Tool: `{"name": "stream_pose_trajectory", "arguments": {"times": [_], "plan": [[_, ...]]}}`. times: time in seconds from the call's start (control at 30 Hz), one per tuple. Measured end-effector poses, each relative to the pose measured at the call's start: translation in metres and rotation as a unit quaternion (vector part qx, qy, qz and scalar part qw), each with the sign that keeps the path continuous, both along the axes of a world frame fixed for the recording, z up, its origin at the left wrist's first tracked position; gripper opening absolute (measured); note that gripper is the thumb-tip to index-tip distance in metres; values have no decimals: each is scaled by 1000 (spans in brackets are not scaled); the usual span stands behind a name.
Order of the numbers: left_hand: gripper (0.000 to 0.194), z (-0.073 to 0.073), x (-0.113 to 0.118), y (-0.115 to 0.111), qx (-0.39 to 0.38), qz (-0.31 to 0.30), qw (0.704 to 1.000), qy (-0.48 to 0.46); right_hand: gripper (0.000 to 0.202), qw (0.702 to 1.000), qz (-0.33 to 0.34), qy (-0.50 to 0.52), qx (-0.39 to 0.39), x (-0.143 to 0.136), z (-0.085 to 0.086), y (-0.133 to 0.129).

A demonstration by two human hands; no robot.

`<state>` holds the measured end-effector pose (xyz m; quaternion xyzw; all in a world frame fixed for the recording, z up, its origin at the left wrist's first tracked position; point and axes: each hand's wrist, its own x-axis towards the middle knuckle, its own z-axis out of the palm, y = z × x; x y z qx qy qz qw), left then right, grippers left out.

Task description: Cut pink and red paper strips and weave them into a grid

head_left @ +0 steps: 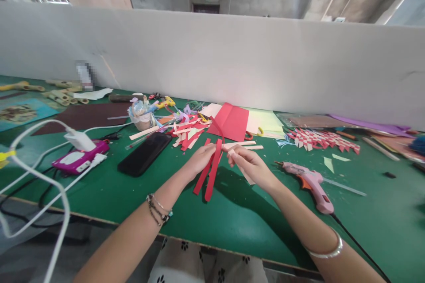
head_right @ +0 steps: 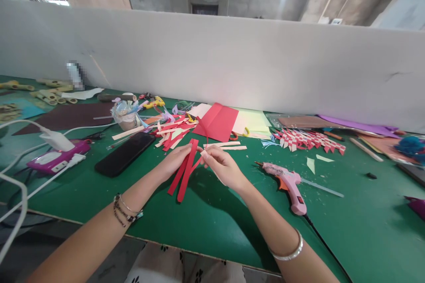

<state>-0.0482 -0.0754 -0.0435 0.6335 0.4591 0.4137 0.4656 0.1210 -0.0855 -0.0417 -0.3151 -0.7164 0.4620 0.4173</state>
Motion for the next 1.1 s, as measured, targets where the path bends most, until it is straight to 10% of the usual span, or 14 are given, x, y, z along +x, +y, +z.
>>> {"name": "stream_pose_trajectory", "arguments": {"times": [0.47,0.73,0.97,1.1], "plan": [[18,1,-6,9,-5,208,957,-204,33,998,-55,-11,27,1,4,-1],[6,5,-5,5,22,163,976,-141,33,985,-153,12,84,12,10,3],[10,5,-3,6,-183,81,949,-244,30,972,-209,1,107,23,11,10],[23,-1,-6,9,-171,41,966,-189,29,971,-225,22,76,26,8,13]]}}
